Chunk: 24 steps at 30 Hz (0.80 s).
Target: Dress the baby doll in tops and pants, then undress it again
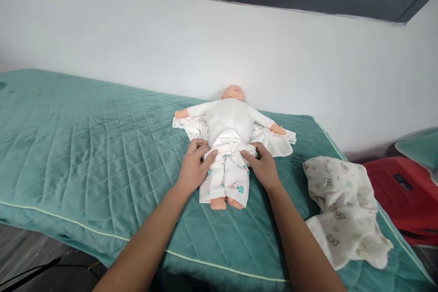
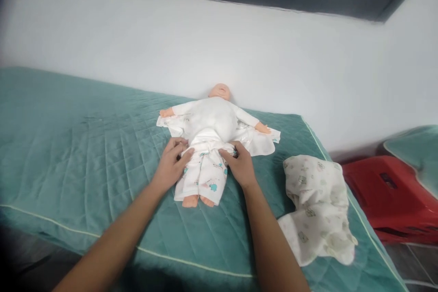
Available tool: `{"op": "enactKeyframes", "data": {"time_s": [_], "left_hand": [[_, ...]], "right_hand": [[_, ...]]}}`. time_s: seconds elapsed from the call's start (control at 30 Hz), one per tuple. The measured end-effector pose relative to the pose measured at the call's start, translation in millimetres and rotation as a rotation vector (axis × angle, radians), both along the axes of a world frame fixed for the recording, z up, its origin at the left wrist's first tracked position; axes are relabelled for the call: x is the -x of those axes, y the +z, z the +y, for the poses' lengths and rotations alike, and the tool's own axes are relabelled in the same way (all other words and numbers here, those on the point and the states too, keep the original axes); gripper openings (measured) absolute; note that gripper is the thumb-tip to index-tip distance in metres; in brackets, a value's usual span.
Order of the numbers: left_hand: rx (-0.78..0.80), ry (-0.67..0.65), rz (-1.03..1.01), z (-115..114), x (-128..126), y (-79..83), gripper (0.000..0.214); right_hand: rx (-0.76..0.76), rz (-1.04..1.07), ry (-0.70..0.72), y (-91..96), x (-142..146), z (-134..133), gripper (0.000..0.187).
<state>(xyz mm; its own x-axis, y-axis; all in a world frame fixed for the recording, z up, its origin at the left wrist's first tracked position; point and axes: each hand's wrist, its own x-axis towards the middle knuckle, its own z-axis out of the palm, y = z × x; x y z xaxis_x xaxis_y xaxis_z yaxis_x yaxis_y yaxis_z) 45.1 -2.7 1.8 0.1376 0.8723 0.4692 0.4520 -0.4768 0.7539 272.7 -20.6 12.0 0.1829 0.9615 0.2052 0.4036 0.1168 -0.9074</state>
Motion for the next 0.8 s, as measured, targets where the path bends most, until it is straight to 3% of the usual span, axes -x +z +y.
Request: {"op": "enactKeyframes", "data": {"time_s": [0.17,0.37,0.5,0.53,0.7,0.77,0.8], "left_hand": [[0.007,-0.011,0.051,-8,3,-3.4,0.027],[-0.011,-0.009,0.031,-1,2,-6.0,0.023],[0.026,-0.015,0.018,-7,6,-3.5,0.029],[0.033,-0.03,0.012,-11,9,-3.0,0.031],[0.091,-0.157,0.101,-46,32,0.3,0.028],[0.122,-0.246,0.168,-59,42,3.6,0.032],[0.134,-0.301,0.204,-64,45,5.7,0.047]], "right_hand": [[0.009,-0.078,-0.046,4.8,5,-7,0.03],[0.095,-0.097,-0.021,4.7,19,-57,0.046],[0.095,-0.067,0.1,10.0,25,-82,0.035],[0.103,-0.07,0.146,11.2,25,-87,0.037],[0.097,-0.231,0.24,5.8,26,-105,0.091],[0.07,-0.291,0.231,2.2,27,-107,0.095],[0.058,-0.314,0.225,1.6,28,-106,0.094]]}}
